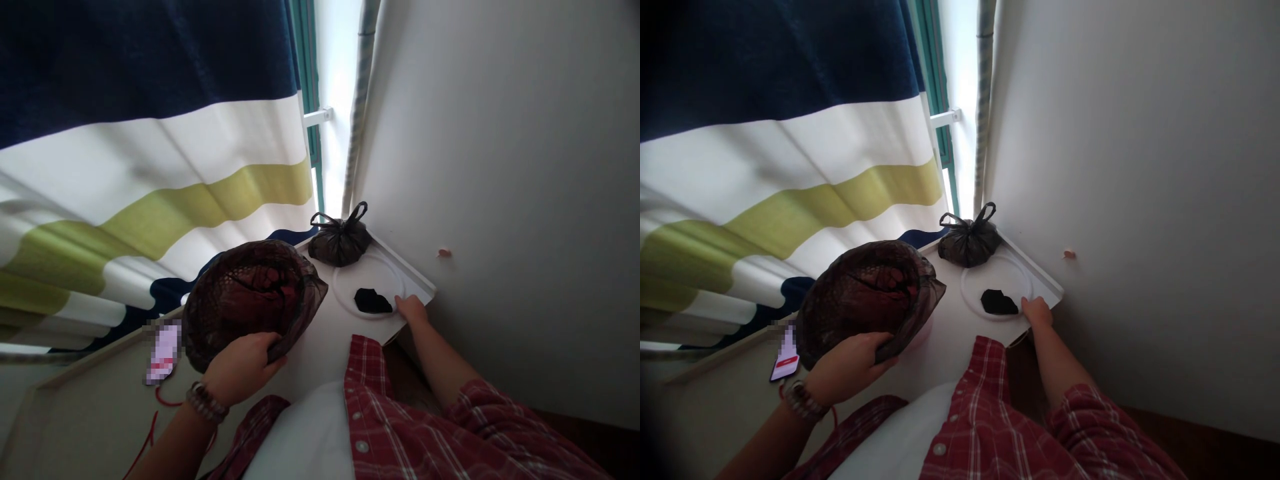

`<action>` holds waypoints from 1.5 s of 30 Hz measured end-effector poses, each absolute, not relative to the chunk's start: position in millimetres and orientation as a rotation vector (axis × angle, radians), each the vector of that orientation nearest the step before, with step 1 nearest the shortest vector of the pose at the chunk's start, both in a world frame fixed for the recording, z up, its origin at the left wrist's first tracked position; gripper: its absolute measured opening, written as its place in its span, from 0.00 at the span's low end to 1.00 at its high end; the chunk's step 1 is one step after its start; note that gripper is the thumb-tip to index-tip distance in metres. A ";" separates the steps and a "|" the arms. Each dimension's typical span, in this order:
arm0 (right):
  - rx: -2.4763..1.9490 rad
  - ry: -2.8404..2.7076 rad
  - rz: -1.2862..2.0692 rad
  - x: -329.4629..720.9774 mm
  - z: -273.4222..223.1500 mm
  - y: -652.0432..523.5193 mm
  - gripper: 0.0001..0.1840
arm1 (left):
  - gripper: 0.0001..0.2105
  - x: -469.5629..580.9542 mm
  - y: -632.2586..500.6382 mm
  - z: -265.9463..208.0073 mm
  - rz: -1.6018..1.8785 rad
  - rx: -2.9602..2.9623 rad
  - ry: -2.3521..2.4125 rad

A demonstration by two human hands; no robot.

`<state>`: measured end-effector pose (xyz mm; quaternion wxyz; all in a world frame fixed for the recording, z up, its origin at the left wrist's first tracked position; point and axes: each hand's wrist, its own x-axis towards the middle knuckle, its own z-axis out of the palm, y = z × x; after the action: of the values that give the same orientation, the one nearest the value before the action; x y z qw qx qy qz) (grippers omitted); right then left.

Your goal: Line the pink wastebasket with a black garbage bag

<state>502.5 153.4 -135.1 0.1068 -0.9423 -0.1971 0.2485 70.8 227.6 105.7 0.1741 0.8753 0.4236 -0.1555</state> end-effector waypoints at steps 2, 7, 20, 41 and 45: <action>-2.790 -0.579 0.738 503.0 -134.2 155.6 0.30 | 0.15 70.3 227.3 106.1 -0.425 2.495 1.185; -2.818 -0.613 0.744 502.0 -131.6 159.8 0.34 | 0.15 68.9 226.1 107.9 -0.418 2.495 1.192; -2.771 -0.763 0.797 504.0 -87.8 139.6 0.22 | 0.16 61.3 229.1 102.0 -0.377 2.527 1.147; -2.303 -0.850 1.068 498.8 -28.8 154.9 0.18 | 0.22 51.6 225.8 97.6 -0.266 2.566 1.149; -2.194 -0.968 1.010 475.6 -6.6 168.2 0.23 | 0.21 45.2 224.2 97.5 -0.276 2.589 1.140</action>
<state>475.6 168.2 -6.6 0.2664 -0.8128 -0.3586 0.3740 45.2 224.2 97.5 0.1490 0.9007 0.3967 -0.0961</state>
